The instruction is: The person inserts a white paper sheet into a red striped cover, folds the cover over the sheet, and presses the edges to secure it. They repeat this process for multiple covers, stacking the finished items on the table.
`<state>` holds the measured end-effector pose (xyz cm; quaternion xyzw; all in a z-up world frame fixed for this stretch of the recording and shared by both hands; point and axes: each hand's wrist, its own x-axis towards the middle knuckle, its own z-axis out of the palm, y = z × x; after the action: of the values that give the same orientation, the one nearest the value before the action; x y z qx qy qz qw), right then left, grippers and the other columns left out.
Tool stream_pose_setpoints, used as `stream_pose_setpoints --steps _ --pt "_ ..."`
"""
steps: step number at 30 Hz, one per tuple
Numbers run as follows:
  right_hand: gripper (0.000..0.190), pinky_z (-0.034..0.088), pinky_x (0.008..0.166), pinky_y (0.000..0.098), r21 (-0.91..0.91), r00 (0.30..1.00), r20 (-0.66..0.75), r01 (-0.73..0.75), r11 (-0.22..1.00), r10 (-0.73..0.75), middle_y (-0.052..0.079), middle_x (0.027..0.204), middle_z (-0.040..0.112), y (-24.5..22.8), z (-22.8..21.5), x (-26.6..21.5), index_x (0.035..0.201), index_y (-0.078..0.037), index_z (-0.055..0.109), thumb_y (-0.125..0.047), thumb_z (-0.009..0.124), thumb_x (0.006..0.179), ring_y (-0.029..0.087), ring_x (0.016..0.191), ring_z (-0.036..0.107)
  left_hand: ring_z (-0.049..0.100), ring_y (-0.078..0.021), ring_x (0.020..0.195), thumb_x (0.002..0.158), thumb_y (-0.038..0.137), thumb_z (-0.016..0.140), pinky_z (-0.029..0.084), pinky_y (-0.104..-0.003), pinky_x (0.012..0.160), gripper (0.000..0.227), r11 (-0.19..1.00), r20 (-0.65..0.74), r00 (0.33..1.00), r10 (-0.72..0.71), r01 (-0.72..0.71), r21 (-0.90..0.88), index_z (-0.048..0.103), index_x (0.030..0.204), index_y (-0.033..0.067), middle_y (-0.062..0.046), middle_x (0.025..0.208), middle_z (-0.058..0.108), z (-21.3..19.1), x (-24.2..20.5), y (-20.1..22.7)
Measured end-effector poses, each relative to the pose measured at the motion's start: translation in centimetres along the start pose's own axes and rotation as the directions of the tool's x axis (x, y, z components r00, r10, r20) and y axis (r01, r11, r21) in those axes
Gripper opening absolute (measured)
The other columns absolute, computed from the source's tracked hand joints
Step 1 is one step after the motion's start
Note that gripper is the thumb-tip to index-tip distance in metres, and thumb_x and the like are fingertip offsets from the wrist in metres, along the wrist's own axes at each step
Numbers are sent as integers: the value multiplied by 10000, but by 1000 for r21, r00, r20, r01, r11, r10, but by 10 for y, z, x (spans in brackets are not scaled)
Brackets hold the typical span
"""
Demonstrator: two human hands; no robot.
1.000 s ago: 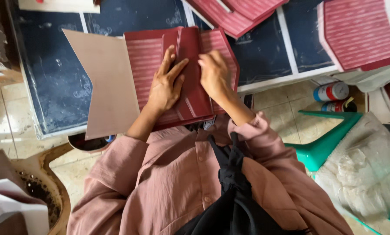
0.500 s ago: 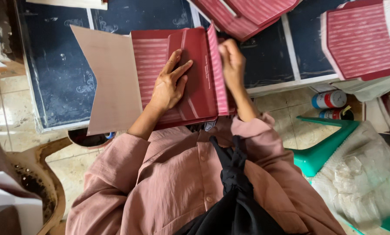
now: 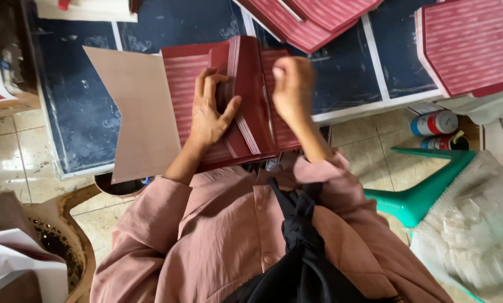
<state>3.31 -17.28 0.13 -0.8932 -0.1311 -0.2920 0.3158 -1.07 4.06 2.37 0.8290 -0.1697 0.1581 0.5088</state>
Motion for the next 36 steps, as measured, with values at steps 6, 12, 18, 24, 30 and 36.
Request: stream_pose_setpoints --steps 6,12,18,24,30,36 --pt "145 469 745 401 284 906 93 -422 861 413 108 1109 468 65 -43 -12 1064 -112 533 -164 573 934 324 1023 517 439 -466 1198 869 296 672 402 -554 973 387 999 19 1000 -17 18 -37 477 1160 134 -174 1271 385 -1 -1 1" --pt "257 585 582 418 704 747 392 -620 347 538 103 962 608 63 -8 -26 1115 -88 579 -265 505 945 269 782 677 427 -469 1204 876 330 663 391 -556 977 391 999 18 999 -32 33 -37 476 1154 131 -169 1263 382 -3 -1 1" --pt "79 535 625 426 -25 997 73 -26 999 28 60 862 539 -25 26 -20 989 -128 519 -181 470 957 319 729 618 483 -468 1150 856 255 682 417 -566 951 356 999 -12 1000 3 -4 -50 512 1136 116 -184 1257 393 -2 1 -1" --pt "236 467 858 475 247 894 334 -389 888 299 148 1033 593 29 -24 -46 1075 -112 538 -305 432 990 323 1049 564 331 -435 1290 893 323 671 336 -567 1041 459 998 -199 980 19 -30 -48 480 1254 113 -199 1357 266 -7 -1 33" --pt "407 498 689 461 188 885 366 -374 908 288 151 848 648 -24 -68 -35 990 -112 565 -342 777 729 337 838 646 342 -526 1262 884 448 553 307 -645 1010 669 831 315 904 -290 401 -386 322 1401 91 -287 1405 286 12 -21 83" --pt "295 490 734 475 155 871 326 -432 888 367 165 900 619 -19 -57 1 1028 -190 518 -349 669 829 388 884 611 324 -577 1241 878 392 602 321 -695 964 694 973 312 946 -90 151 -176 279 1421 106 -311 1389 259 0 -16 99"
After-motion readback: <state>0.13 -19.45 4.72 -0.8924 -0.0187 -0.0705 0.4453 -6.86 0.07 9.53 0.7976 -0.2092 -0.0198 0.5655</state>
